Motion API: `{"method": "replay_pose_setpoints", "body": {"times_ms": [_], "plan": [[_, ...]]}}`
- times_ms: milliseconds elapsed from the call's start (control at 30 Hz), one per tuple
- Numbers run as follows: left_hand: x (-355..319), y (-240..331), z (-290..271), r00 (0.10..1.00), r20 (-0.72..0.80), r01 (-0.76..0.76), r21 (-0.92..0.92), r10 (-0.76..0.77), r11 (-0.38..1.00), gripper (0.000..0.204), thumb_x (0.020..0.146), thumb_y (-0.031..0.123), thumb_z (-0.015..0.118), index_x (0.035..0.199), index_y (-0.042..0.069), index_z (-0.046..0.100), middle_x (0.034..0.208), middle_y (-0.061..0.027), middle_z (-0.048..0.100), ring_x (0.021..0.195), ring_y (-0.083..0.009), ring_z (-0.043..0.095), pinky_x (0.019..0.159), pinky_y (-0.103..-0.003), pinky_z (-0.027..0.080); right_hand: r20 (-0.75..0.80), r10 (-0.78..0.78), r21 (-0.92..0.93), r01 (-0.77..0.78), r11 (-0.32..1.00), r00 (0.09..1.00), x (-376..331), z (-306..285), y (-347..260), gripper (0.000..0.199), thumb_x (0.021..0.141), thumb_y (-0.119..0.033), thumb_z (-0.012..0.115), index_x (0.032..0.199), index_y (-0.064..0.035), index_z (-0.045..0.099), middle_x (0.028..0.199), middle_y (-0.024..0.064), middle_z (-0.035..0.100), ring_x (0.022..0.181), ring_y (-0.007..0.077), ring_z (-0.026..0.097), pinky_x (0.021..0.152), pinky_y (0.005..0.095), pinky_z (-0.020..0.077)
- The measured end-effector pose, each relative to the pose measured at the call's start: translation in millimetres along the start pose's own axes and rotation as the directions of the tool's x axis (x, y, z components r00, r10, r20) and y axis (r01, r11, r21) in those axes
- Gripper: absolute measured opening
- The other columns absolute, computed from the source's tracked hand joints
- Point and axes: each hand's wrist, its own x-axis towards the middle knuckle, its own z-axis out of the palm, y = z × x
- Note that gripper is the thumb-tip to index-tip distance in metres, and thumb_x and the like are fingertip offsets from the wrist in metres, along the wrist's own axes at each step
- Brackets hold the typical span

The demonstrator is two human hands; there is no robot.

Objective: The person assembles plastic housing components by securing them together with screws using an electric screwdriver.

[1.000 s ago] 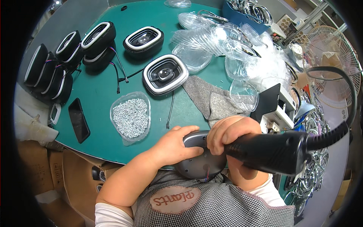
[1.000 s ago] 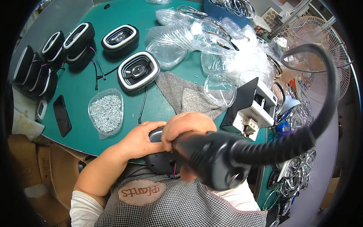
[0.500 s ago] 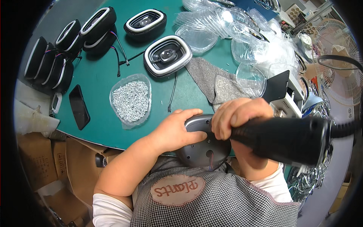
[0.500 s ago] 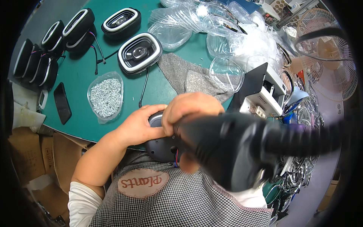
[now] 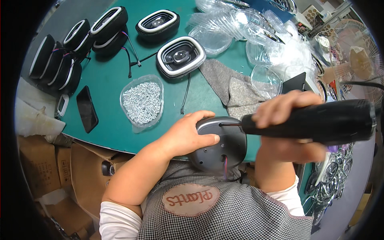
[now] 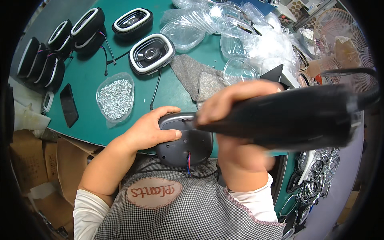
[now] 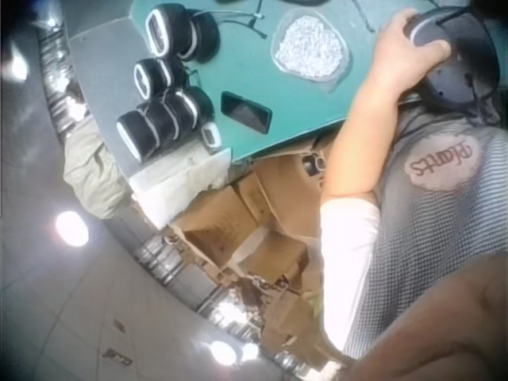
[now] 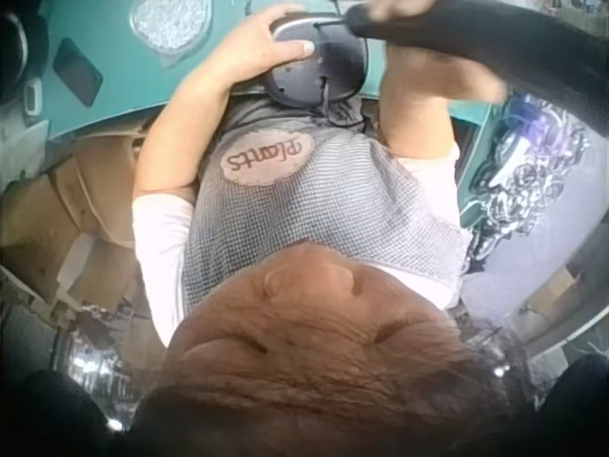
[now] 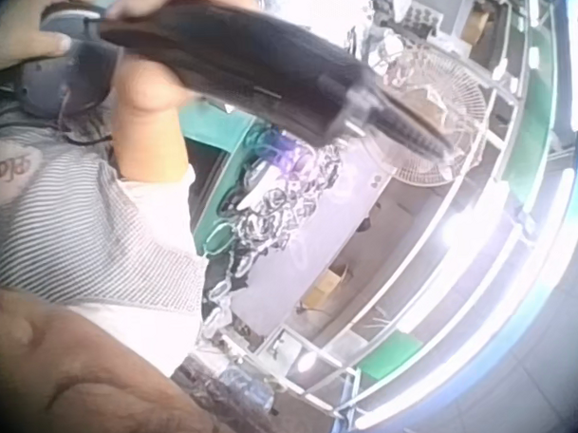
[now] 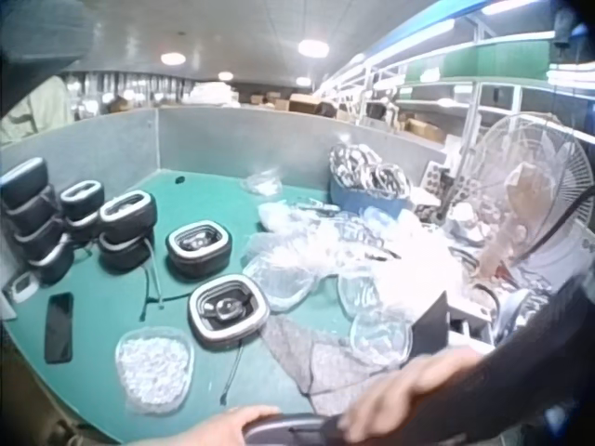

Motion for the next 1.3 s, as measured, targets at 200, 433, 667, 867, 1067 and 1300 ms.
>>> {"method": "replay_pose_setpoints", "body": {"times_ms": [200,433,667,867,1067,1300], "plan": [[-18,-15,-3,0.996,-0.089,-0.025,-0.119,0.014,0.993,0.077,0.071,0.021,0.080,0.138,0.004,0.048,0.129,-0.0154,0.056,0.118,-0.0240,0.056,0.101,-0.036,0.044,-0.441,0.175,-0.293,-0.326,0.899,0.880,27,-33,-11,0.055,0.088,-0.046,0.068,0.116,-0.0035,0.049,0.078,0.0052,0.056,0.058,0.0161,0.055,0.054,0.0286,0.0472],[-35,-31,-10,0.901,-0.368,-0.321,-0.212,0.228,0.923,0.081,0.068,0.026,0.082,0.138,0.005,0.048,0.128,-0.0164,0.049,0.119,-0.0283,0.052,0.103,-0.039,0.042,-0.416,0.415,-0.716,-0.573,0.398,0.809,-18,-78,93,0.059,0.085,-0.021,0.073,0.132,0.0028,0.047,0.109,0.0166,0.064,0.094,0.0239,0.065,0.085,0.0351,0.0505],[-56,-12,-17,0.593,-0.498,-0.484,0.407,0.632,0.775,0.081,0.066,0.022,0.084,0.136,0.002,0.048,0.128,-0.0171,0.045,0.116,-0.0289,0.049,0.100,-0.039,0.043,-0.187,0.206,-0.844,-0.264,0.467,0.961,-41,-46,82,0.063,0.083,-0.026,0.072,0.135,0.0010,0.050,0.136,0.0243,0.048,0.126,0.0359,0.048,0.102,0.0441,0.0417],[-51,15,-8,0.353,-0.602,-0.432,0.575,0.717,0.695,0.083,0.067,0.018,0.084,0.138,0.000,0.046,0.131,-0.0192,0.042,0.117,-0.0320,0.048,0.098,-0.040,0.045,0.165,0.256,-0.709,-0.066,0.702,0.953,-75,11,28,0.109,0.063,-0.039,0.089,0.150,-0.0093,0.030,0.150,0.0236,0.028,0.136,0.0391,0.037,0.104,0.0472,0.0422],[-69,29,5,0.443,-0.278,-0.745,0.414,0.852,0.522,0.069,0.079,0.033,0.080,0.131,-0.005,0.053,0.131,-0.0214,0.054,0.114,-0.0323,0.058,0.097,-0.039,0.046,0.133,0.597,0.394,-0.594,0.701,0.791,-93,4,47,0.121,0.067,-0.083,0.062,0.150,-0.0032,0.026,0.147,0.0153,0.042,0.135,0.0264,0.042,0.112,0.0427,0.0363],[-49,18,-14,0.512,-0.413,-0.518,0.551,0.753,0.654,0.075,0.076,0.040,0.080,0.135,0.004,0.051,0.133,-0.0182,0.052,0.122,-0.0311,0.052,0.103,-0.040,0.041,0.126,0.693,0.659,-0.582,0.476,0.710,-108,-5,46,0.109,0.072,-0.082,0.059,0.145,-0.0030,0.039,0.143,0.0168,0.047,0.127,0.0293,0.051,0.108,0.0462,0.0421]]}}
